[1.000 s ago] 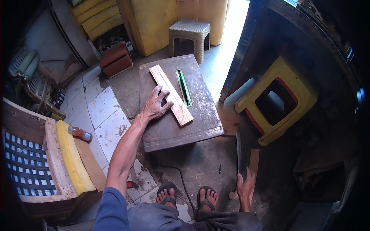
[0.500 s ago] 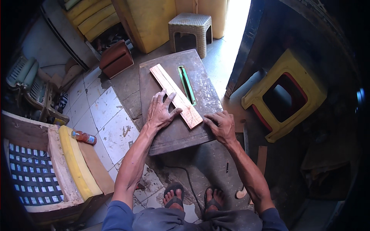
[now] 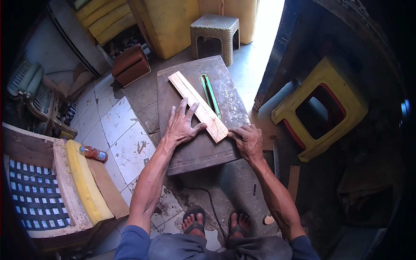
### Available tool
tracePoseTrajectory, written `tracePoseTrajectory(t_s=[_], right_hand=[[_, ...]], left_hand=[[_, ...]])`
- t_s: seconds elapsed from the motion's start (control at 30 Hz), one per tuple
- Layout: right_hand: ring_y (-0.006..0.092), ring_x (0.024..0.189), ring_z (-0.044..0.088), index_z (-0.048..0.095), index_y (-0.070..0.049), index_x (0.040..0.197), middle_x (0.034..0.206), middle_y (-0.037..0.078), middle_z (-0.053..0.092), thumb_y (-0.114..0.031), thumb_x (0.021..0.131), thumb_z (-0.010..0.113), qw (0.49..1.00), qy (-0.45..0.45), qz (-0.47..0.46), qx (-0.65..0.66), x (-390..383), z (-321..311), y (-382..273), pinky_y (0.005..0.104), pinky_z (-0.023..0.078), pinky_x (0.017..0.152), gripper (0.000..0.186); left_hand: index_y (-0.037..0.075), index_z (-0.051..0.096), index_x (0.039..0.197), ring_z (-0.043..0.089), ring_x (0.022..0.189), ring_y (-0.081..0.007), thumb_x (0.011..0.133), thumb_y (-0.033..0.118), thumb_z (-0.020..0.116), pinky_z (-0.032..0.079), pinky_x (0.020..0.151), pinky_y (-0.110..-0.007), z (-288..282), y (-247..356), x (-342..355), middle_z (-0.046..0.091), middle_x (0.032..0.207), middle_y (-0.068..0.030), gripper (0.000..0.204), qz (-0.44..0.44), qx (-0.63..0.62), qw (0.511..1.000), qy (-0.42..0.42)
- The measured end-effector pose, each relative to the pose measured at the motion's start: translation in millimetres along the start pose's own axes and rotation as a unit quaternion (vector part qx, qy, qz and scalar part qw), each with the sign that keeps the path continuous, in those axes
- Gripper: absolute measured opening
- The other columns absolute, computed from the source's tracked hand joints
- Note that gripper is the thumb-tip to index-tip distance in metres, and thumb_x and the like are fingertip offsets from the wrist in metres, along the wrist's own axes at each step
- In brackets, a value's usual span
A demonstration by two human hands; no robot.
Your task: The person measures a rectangular wooden plank using a metal try square and a pencil to mark a line. They then use a hand saw to cut the plank along the marked line. The person handles the wood and tools directly on a workbench.
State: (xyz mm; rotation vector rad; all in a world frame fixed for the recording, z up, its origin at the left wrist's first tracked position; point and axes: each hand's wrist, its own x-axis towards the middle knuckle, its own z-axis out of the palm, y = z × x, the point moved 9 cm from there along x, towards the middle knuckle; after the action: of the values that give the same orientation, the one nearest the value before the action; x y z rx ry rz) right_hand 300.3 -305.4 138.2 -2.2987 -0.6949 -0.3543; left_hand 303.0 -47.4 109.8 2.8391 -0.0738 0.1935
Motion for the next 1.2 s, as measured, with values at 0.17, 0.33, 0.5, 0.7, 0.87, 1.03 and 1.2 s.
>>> tracePoseTrajectory(t_s=[0.17, 0.33, 0.5, 0.7, 0.87, 1.03, 1.2], right_hand=[[0.0217, 0.090, 0.062, 0.085, -0.023, 0.106, 0.088, 0.000, 0.072, -0.041, 0.092, 0.080, 1.000, 0.008, 0.014, -0.009, -0.9, 3.7, 7.2, 0.0384, 0.043, 0.086, 0.024], [0.0235, 0.091, 0.065, 0.084, -0.023, 0.105, 0.091, 0.000, 0.074, -0.036, 0.091, 0.081, 0.999, 0.000, 0.033, -0.013, 0.7, 6.3, 5.4, 0.0409, 0.042, 0.086, 0.020], [0.0233, 0.091, 0.064, 0.085, -0.024, 0.107, 0.090, 0.000, 0.072, -0.039, 0.093, 0.079, 0.999, -0.008, 0.047, -0.023, 3.3, 7.7, 5.2, 0.0409, 0.042, 0.086, 0.022], [0.0235, 0.090, 0.064, 0.085, -0.024, 0.108, 0.089, 0.001, 0.071, -0.041, 0.093, 0.078, 0.998, -0.001, 0.051, -0.029, 5.7, 9.3, 6.2, 0.0412, 0.041, 0.085, 0.024], [0.0244, 0.091, 0.065, 0.084, -0.023, 0.106, 0.090, 0.002, 0.072, -0.039, 0.094, 0.077, 0.997, -0.001, 0.064, -0.033, 6.7, 8.9, 4.6, 0.0425, 0.041, 0.086, 0.021], [0.0250, 0.091, 0.065, 0.084, -0.022, 0.105, 0.089, 0.003, 0.071, -0.039, 0.094, 0.077, 0.997, 0.004, 0.064, -0.039, 7.4, 10.4, 6.0, 0.0431, 0.041, 0.085, 0.021], [0.0241, 0.088, 0.064, 0.086, -0.022, 0.102, 0.088, 0.002, 0.072, -0.042, 0.094, 0.078, 0.997, 0.016, 0.065, -0.048, 8.6, 10.2, 5.2, 0.0418, 0.042, 0.083, 0.023]], left_hand=[[0.017, 0.035, 0.167, 0.024, 0.161, -0.0425, 0.091, 0.084, 0.054, 0.011, 0.132, -0.061, -1.8, 5.4, 2.7, 0.017, 0.175, -0.0257, 0.103, -0.014, -0.015, 0.999, -0.026], [0.017, 0.034, 0.168, 0.022, 0.162, -0.0421, 0.093, 0.081, 0.055, 0.009, 0.132, -0.060, -1.0, 1.6, 4.8, 0.016, 0.175, -0.0260, 0.101, -0.016, -0.015, 0.999, -0.026], [0.016, 0.034, 0.168, 0.022, 0.162, -0.0421, 0.093, 0.078, 0.056, 0.009, 0.132, -0.060, -0.1, -0.1, 8.3, 0.016, 0.176, -0.0262, 0.100, -0.016, -0.017, 0.999, -0.026], [0.015, 0.035, 0.167, 0.023, 0.162, -0.0413, 0.092, 0.078, 0.057, 0.009, 0.133, -0.057, -0.5, -1.9, 12.2, 0.014, 0.176, -0.0259, 0.101, -0.020, -0.015, 0.999, -0.029], [0.015, 0.035, 0.167, 0.022, 0.162, -0.0409, 0.092, 0.078, 0.057, 0.009, 0.133, -0.056, -0.9, -3.8, 14.4, 0.013, 0.176, -0.0256, 0.101, -0.018, -0.020, 0.999, -0.030], [0.014, 0.036, 0.167, 0.024, 0.162, -0.0386, 0.092, 0.081, 0.053, 0.009, 0.133, -0.056, -0.2, -5.2, 17.0, 0.014, 0.176, -0.0256, 0.102, -0.017, -0.016, 0.999, -0.033], [0.015, 0.034, 0.168, 0.023, 0.162, -0.0383, 0.092, 0.082, 0.052, 0.009, 0.133, -0.056, 0.5, -7.2, 19.1, 0.013, 0.176, -0.0255, 0.103, -0.015, -0.012, 0.999, -0.039]])
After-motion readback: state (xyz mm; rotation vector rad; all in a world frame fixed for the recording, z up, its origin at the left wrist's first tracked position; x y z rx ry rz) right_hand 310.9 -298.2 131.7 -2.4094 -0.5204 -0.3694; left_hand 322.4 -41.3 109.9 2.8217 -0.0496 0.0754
